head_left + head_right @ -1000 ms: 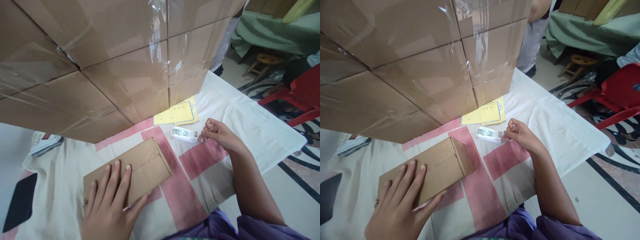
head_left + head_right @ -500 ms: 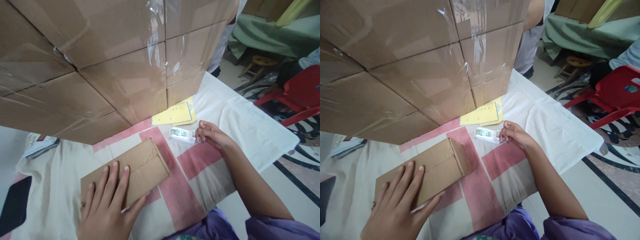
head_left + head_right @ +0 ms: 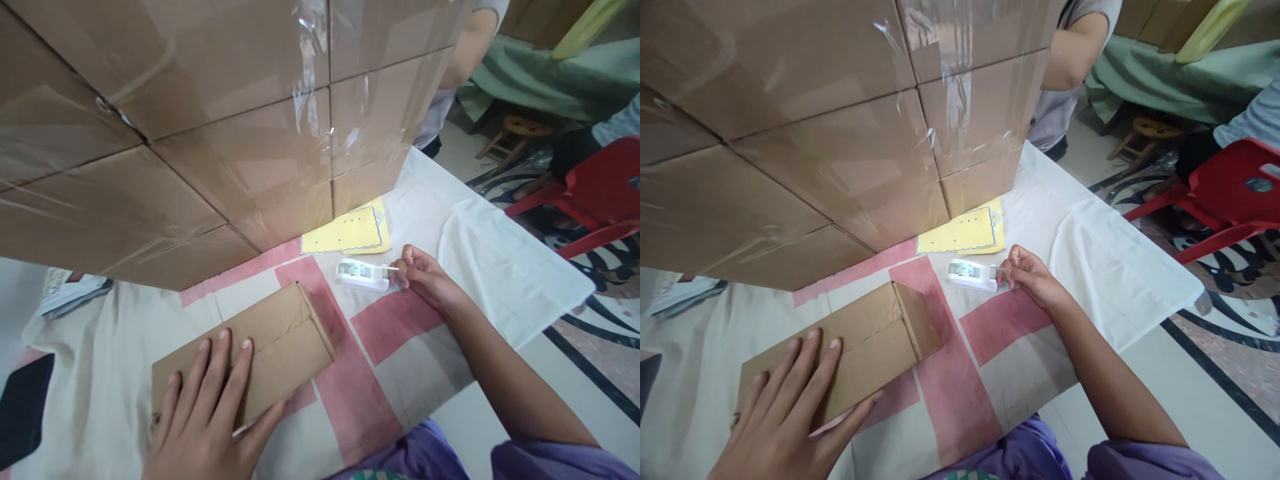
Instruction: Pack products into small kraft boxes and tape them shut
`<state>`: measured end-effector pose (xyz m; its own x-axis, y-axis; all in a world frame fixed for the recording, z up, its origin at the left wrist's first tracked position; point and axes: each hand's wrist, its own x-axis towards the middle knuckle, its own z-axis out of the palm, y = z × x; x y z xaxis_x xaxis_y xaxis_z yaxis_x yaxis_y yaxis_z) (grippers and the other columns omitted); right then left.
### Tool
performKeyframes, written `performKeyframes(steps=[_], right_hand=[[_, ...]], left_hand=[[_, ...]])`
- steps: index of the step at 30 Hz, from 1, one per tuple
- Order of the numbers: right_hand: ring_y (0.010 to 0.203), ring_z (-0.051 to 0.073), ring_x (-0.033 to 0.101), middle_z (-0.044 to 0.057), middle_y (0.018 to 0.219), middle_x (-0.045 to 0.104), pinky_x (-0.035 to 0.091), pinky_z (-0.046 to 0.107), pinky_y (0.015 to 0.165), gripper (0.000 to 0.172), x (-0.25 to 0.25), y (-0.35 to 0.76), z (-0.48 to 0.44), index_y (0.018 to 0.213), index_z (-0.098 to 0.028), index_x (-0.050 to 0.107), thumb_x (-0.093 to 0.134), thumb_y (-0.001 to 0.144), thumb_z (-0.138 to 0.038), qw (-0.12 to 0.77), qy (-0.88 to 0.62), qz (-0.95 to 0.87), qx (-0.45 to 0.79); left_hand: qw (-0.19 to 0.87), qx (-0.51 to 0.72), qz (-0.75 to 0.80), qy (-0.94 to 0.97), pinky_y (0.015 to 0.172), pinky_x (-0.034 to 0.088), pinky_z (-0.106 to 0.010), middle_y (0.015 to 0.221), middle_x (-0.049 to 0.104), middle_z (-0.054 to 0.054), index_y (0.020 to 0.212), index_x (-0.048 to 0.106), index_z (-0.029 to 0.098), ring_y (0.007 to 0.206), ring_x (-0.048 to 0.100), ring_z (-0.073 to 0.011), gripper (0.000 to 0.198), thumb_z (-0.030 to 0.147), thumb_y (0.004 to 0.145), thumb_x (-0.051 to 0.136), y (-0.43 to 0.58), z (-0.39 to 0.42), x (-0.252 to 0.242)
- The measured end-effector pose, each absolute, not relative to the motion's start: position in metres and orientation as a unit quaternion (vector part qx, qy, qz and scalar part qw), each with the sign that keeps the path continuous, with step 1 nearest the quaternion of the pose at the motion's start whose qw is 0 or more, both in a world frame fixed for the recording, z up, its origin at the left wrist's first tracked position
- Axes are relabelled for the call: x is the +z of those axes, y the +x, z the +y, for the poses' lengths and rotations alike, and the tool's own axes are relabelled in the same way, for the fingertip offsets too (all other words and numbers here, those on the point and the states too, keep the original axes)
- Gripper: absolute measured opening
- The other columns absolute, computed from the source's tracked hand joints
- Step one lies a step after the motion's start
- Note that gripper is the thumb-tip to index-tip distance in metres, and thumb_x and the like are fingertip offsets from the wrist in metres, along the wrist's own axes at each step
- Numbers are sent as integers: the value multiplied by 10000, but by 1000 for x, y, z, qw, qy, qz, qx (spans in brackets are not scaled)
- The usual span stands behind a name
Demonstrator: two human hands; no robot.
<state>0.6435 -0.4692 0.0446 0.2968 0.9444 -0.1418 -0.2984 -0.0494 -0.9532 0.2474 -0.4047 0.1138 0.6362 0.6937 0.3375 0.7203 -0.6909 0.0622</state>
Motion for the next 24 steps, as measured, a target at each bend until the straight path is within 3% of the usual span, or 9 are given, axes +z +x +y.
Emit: performKeyframes(steps=[11, 19, 24], right_hand=[[715, 231, 650, -60, 528, 551, 487, 390, 783, 409, 50, 647, -469, 780, -268, 421, 811, 760, -391, 611, -524, -293, 515], [663, 198, 648, -87, 493, 501, 449, 324, 724, 406, 43, 650, -466, 772, -254, 394, 798, 796, -285, 616, -512, -296, 519], [652, 199, 672, -80, 540, 550, 441, 307, 665, 415, 41, 653, -471, 788, -254, 370, 780, 835, -289, 595, -528, -310, 521]], left_hand=[[36, -144, -376, -915, 1228, 270, -573, 1636, 375, -101, 1589, 339, 284, 1495, 365, -380, 758, 624, 937, 525, 238, -401, 111], [-7, -145, -369, -918, 1248, 260, -584, 1615, 424, -10, 1535, 409, 402, 1489, 385, -363, 655, 589, 927, 565, 231, -397, 110], [29, -116, -365, -923, 1225, 277, -607, 1623, 403, -94, 1560, 395, 302, 1492, 368, -389, 703, 641, 949, 475, 225, -398, 107]])
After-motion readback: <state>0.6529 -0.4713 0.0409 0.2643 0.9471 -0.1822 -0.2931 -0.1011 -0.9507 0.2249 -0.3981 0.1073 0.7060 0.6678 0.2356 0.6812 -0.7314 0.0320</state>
